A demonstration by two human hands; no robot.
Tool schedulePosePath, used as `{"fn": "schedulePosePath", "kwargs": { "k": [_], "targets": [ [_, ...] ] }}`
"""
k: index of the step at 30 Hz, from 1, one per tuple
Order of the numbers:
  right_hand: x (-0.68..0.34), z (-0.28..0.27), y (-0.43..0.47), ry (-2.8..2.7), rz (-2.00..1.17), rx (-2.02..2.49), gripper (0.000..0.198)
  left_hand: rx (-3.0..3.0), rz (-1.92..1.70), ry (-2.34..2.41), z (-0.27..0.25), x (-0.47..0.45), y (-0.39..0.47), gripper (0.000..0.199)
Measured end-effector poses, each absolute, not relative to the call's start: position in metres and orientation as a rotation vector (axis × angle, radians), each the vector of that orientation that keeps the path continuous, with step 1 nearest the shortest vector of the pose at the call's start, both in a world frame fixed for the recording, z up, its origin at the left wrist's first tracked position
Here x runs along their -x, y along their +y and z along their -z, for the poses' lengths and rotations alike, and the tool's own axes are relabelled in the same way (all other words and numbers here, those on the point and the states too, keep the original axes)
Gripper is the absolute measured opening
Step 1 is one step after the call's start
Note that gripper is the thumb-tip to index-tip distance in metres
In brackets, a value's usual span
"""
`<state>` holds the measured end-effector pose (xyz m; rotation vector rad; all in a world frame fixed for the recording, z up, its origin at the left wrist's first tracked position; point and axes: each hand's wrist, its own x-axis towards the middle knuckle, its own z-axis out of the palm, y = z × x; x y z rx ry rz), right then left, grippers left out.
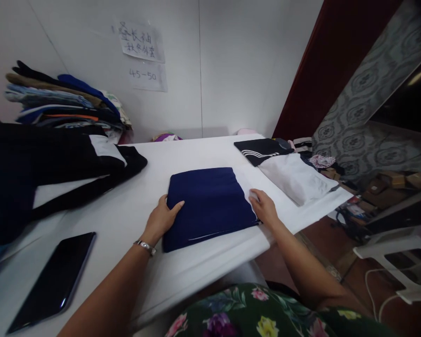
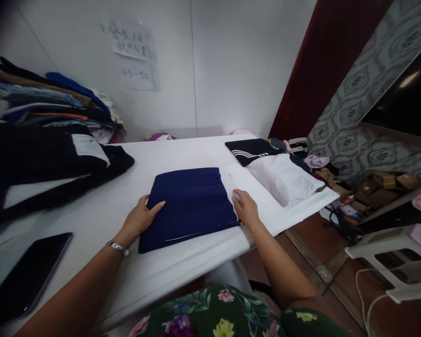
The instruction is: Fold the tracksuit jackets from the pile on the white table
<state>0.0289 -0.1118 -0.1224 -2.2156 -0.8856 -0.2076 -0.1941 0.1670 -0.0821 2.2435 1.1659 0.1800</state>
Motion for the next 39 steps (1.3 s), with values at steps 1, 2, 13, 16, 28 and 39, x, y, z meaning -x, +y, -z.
{"fn": "schedulePosePath", "kwargs": {
  "k": [1,2,13,16,28,39],
  "targets": [
    [-0.03,0.123,-0.112,-0.836,0.164,2.233,0.04,-2.247,-0.181,1.161,0.082,0.194,0.166,0.084],
    [-0.031,0.123,-0.112,-0.793,0.109,2.253,0.04,-2.252,-0.181,1.16,0.082,0.194,0.166,0.084],
    [-0.011,0.076,-0.09,-1.172,0.334,2.388,0.046,-2.275,-0.174,1.168,0.084,0.194,0.166,0.084],
    [0.004,0.064,-0.059,-1.377,0.34,2.3,0.055,-2.285,-0.186,1.172,0.085,0.194,0.166,0.083],
    [-0.001,0.09,-0.03,-1.391,-0.068,2.587,0.067,-2.253,-0.17,1.147,0.083,0.195,0.164,0.081],
    [-0.059,0.069,0.05,-1.43,-0.162,2.625,0.073,-2.238,-0.17,1.123,0.082,0.197,0.169,0.081]
  ]
}}
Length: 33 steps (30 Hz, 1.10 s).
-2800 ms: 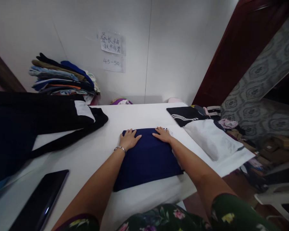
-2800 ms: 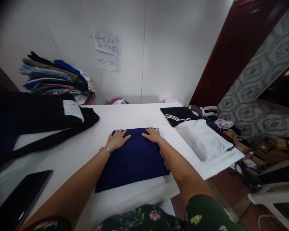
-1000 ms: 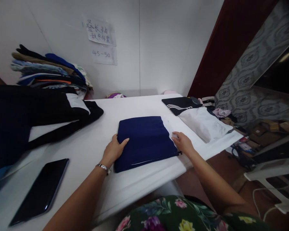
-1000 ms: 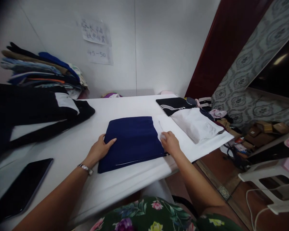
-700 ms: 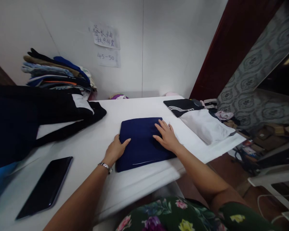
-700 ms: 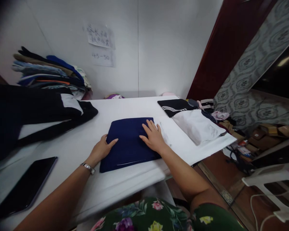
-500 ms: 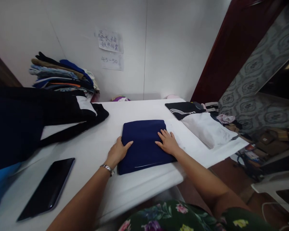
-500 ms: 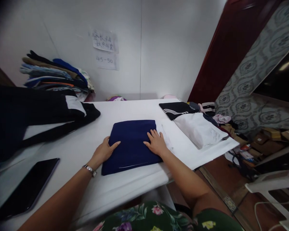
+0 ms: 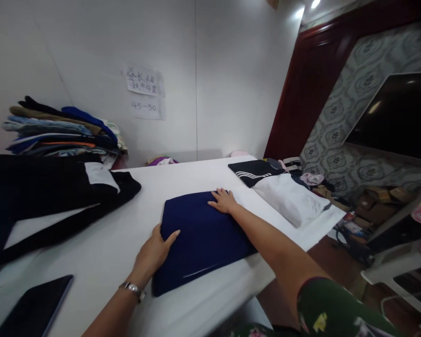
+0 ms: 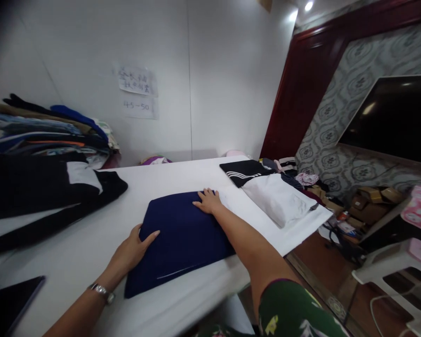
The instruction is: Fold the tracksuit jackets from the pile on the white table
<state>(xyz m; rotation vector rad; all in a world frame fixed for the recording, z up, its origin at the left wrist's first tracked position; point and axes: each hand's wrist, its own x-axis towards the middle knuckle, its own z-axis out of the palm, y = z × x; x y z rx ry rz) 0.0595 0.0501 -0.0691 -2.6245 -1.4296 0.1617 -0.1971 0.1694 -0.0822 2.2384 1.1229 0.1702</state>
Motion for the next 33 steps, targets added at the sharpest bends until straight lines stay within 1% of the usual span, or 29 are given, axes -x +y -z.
{"fn": "schedulePosePath", "kwargs": {
  "k": [2,7,12,14,20,22,28,31,33],
  "targets": [
    [-0.069,0.078,0.052,-1.397,-0.214,2.651,0.074,-2.229,-0.156,1.125,0.083,0.197,0.17,0.082],
    [-0.073,0.086,0.051,-1.388,-0.207,2.611,0.072,-2.208,-0.185,1.12,0.086,0.196,0.174,0.084],
    [-0.08,0.077,0.035,-1.309,-0.326,2.49,0.056,-2.152,-0.158,1.094,0.088,0.196,0.178,0.087],
    [-0.082,0.078,0.014,-1.288,-0.354,2.415,0.053,-2.163,-0.144,1.096,0.088,0.195,0.177,0.088],
    [-0.069,0.101,-0.058,-1.022,-0.355,2.169,0.065,-2.26,-0.142,1.128,0.086,0.194,0.174,0.084],
    [-0.064,0.109,-0.074,-0.921,-0.33,2.172,0.067,-2.257,-0.137,1.135,0.085,0.194,0.172,0.085],
    [-0.057,0.119,-0.103,-0.698,-0.176,2.38,0.068,-2.205,-0.167,1.136,0.082,0.194,0.172,0.088],
    [-0.054,0.117,-0.109,-0.641,-0.202,2.318,0.069,-2.168,-0.186,1.142,0.08,0.194,0.173,0.086],
    [-0.051,0.114,-0.108,-0.606,-0.259,2.241,0.073,-2.147,-0.181,1.128,0.079,0.195,0.172,0.084]
  ]
}}
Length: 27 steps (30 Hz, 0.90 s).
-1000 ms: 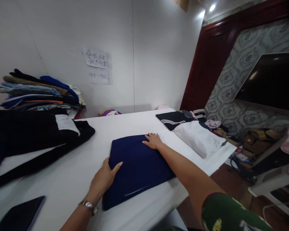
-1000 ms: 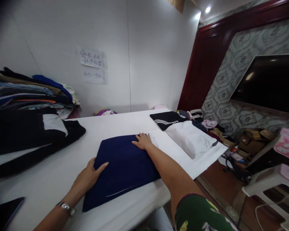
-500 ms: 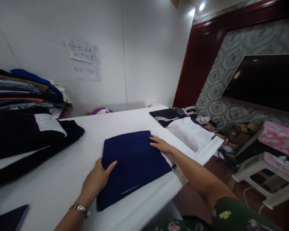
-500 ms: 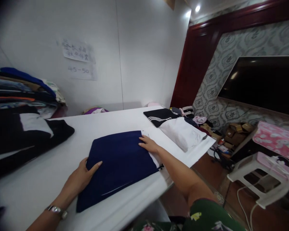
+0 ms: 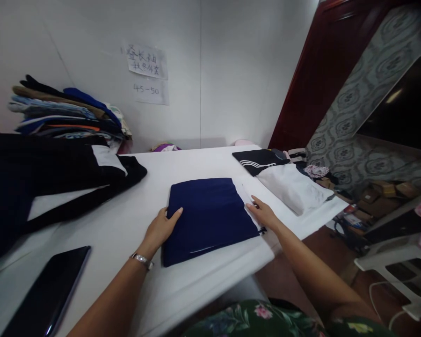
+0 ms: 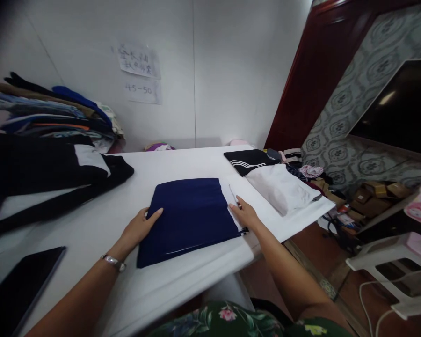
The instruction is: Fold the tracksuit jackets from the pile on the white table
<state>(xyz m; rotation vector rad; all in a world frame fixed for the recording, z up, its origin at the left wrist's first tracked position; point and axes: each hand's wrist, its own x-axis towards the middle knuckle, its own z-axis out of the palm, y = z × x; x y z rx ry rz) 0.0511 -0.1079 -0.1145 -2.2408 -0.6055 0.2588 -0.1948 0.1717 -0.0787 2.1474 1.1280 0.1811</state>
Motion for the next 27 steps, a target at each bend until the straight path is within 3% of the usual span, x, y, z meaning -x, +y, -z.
{"fn": "schedulePosePath", "kwargs": {
  "k": [4,10,15,19,23,27],
  "targets": [
    [-0.045,0.108,-0.1,-0.556,-0.344,2.104,0.082,-2.136,-0.18,1.092,0.077,0.196,0.168,0.082],
    [-0.061,0.097,-0.092,-0.634,-0.456,1.85,0.071,-1.876,-0.308,1.045,0.08,0.196,0.162,0.084],
    [-0.129,0.069,-0.082,-0.745,-0.188,1.898,0.069,-1.521,-0.058,0.798,0.08,0.193,0.135,0.082],
    [-0.172,0.059,-0.076,-0.603,0.094,2.1,0.054,-1.55,0.101,0.695,0.08,0.192,0.123,0.086],
    [-0.159,0.072,-0.085,-0.53,0.239,2.089,0.04,-1.589,0.002,0.706,0.085,0.192,0.133,0.068],
    [-0.098,0.093,-0.114,-0.517,0.229,1.805,0.034,-1.703,-0.279,0.802,0.089,0.191,0.149,0.049]
  ]
}}
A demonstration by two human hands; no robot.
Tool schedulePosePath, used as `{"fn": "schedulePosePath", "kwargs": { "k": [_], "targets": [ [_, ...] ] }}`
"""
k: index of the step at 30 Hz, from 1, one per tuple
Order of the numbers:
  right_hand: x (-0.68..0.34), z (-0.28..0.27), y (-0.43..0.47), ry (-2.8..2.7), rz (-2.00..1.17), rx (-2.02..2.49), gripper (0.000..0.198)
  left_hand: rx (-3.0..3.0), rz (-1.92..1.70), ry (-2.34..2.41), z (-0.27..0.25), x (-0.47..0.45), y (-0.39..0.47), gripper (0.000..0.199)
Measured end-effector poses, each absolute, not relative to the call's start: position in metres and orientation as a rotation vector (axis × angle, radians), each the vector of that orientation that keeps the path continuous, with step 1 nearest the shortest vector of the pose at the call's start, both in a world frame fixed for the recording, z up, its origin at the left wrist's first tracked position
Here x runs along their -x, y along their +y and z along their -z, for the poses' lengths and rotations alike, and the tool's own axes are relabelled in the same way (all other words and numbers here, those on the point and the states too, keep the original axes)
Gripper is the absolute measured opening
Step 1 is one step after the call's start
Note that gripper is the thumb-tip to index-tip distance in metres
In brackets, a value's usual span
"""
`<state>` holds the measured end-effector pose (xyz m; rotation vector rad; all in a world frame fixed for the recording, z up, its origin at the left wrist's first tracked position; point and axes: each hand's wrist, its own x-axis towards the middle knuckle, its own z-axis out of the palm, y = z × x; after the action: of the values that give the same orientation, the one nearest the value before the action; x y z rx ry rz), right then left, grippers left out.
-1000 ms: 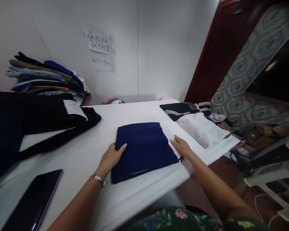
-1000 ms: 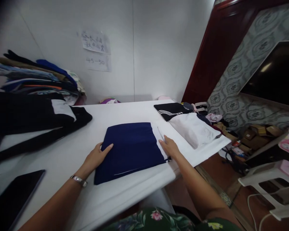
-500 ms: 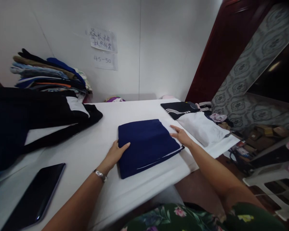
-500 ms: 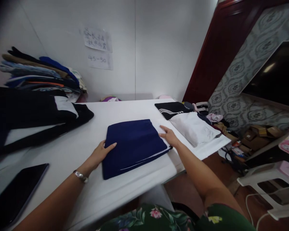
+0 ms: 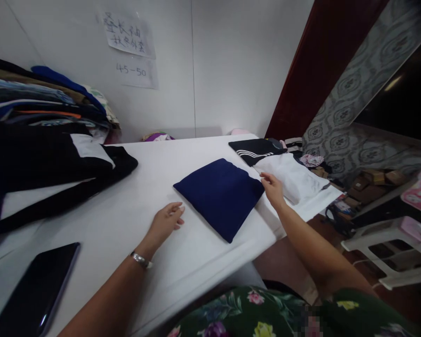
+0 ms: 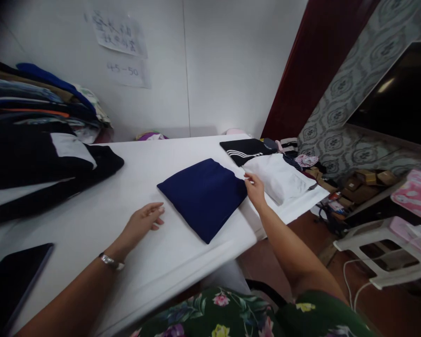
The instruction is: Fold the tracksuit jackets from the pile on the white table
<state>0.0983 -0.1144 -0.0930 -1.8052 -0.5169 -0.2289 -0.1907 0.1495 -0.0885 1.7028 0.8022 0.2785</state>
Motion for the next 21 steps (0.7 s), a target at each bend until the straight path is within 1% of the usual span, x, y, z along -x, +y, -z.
{"fn": "schedulePosePath", "kwargs": {
  "k": [2,5,7,10,13,18,21],
  "targets": [
    [-0.058,0.099,-0.133,-0.372,0.041,1.599,0.035,-1.776,-0.397,0.848,0.088,0.186,0.159,0.046],
    [0.001,0.099,-0.151,-0.164,-0.392,1.358,0.034,-1.886,-0.481,0.886,0.086,0.172,0.177,0.048],
    [0.033,0.096,-0.154,-0.076,-0.661,1.286,0.033,-1.924,-0.478,0.87,0.085,0.157,0.19,0.051],
    [0.067,0.093,-0.146,-0.051,-0.949,1.237,0.037,-1.839,-0.401,0.791,0.087,0.135,0.204,0.052],
    [0.084,0.094,-0.133,-0.088,-1.117,1.218,0.043,-1.763,-0.362,0.757,0.092,0.118,0.211,0.048],
    [0.093,0.096,-0.123,-0.164,-1.199,1.23,0.043,-1.809,-0.317,0.788,0.1,0.105,0.223,0.039],
    [0.098,0.097,-0.123,-0.217,-1.332,1.222,0.043,-1.837,-0.262,0.811,0.099,0.102,0.233,0.037]
  ]
}}
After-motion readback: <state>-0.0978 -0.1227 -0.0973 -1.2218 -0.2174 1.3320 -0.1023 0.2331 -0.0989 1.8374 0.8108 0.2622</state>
